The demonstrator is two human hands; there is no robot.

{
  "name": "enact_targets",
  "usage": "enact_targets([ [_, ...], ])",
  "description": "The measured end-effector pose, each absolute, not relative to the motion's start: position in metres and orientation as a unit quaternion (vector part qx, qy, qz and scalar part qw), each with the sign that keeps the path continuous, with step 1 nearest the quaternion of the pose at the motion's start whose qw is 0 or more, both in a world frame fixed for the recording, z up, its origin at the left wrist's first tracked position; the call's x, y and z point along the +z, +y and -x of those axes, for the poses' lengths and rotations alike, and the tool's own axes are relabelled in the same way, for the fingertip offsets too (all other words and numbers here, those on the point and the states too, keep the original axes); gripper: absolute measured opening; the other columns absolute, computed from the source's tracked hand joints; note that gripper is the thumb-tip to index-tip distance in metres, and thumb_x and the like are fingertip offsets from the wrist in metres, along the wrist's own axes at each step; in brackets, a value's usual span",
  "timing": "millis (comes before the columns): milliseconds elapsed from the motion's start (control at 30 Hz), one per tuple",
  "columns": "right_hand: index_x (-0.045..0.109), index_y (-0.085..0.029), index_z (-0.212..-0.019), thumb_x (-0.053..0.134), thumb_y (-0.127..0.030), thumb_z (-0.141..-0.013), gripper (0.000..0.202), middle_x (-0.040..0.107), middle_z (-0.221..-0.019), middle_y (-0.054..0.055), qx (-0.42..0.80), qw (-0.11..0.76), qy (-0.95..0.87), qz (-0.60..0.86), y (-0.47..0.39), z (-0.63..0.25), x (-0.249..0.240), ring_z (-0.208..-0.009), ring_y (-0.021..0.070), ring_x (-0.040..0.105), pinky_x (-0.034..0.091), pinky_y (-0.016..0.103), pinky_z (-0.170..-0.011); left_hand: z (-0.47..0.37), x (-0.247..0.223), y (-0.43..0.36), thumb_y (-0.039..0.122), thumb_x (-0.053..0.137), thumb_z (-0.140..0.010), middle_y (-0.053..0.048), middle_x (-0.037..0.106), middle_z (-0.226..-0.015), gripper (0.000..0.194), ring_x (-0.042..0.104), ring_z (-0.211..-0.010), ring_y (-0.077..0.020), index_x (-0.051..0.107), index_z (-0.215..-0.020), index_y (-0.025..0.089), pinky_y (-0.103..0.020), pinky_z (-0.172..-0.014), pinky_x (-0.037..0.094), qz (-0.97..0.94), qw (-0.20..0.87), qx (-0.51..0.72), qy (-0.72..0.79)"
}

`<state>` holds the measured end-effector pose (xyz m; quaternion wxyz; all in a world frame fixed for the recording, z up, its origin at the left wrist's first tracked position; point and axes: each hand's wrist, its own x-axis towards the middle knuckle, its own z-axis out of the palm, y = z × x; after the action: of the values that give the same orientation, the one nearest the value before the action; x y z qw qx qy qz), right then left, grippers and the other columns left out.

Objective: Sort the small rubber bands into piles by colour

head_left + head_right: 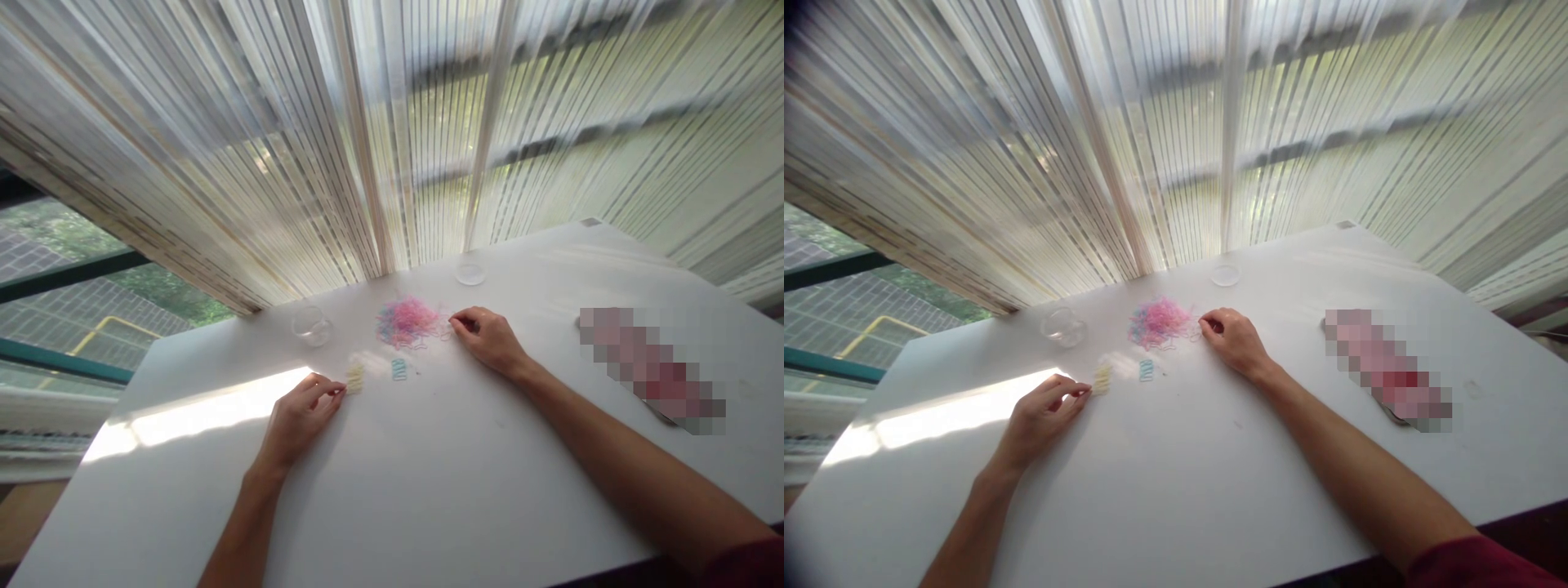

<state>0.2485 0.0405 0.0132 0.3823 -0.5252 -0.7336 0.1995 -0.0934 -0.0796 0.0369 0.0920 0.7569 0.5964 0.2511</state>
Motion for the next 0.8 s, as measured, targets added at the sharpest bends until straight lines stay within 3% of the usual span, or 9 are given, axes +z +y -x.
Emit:
enact_targets([
  [433, 0.072, -0.02, -0.084, 0.058, -0.027, -0.087, 0.016, 0.07, -0.081, 0.004, 0.2, 0.379, -0.735, 0.526, 0.0392, -0.2475, 0.0143, -0.072, 0.0176, 0.062, 0.049, 0.03, -0.072, 0.0919, 0.0375, -0.08, 0.037, 0.056, -0.093, -0.002, 0.067, -0.088, 0.025, 0.059, -0.065, -0.01, 0.076, -0.098, 0.023, -0.021, -0.062, 0.047, -0.758, 0.1, 0.238, 0.599],
  [800, 0.071, -0.02, -0.083, 0.059, -0.026, -0.087, 0.014, 0.068, -0.078, 0.004, 0.18, 0.418, -0.732, 0.507, 0.0343, -0.2452, 0.02, -0.073, 0.0176, 0.061, 0.05, 0.03, -0.074, 0.0851, 0.0357, -0.079, 0.033, 0.058, -0.092, -0.003, 0.067, -0.087, 0.021, 0.05, -0.059, -0.0087, 0.074, -0.098, 0.021, -0.02, -0.057, 0.046, -0.751, 0.094, 0.304, 0.579],
])
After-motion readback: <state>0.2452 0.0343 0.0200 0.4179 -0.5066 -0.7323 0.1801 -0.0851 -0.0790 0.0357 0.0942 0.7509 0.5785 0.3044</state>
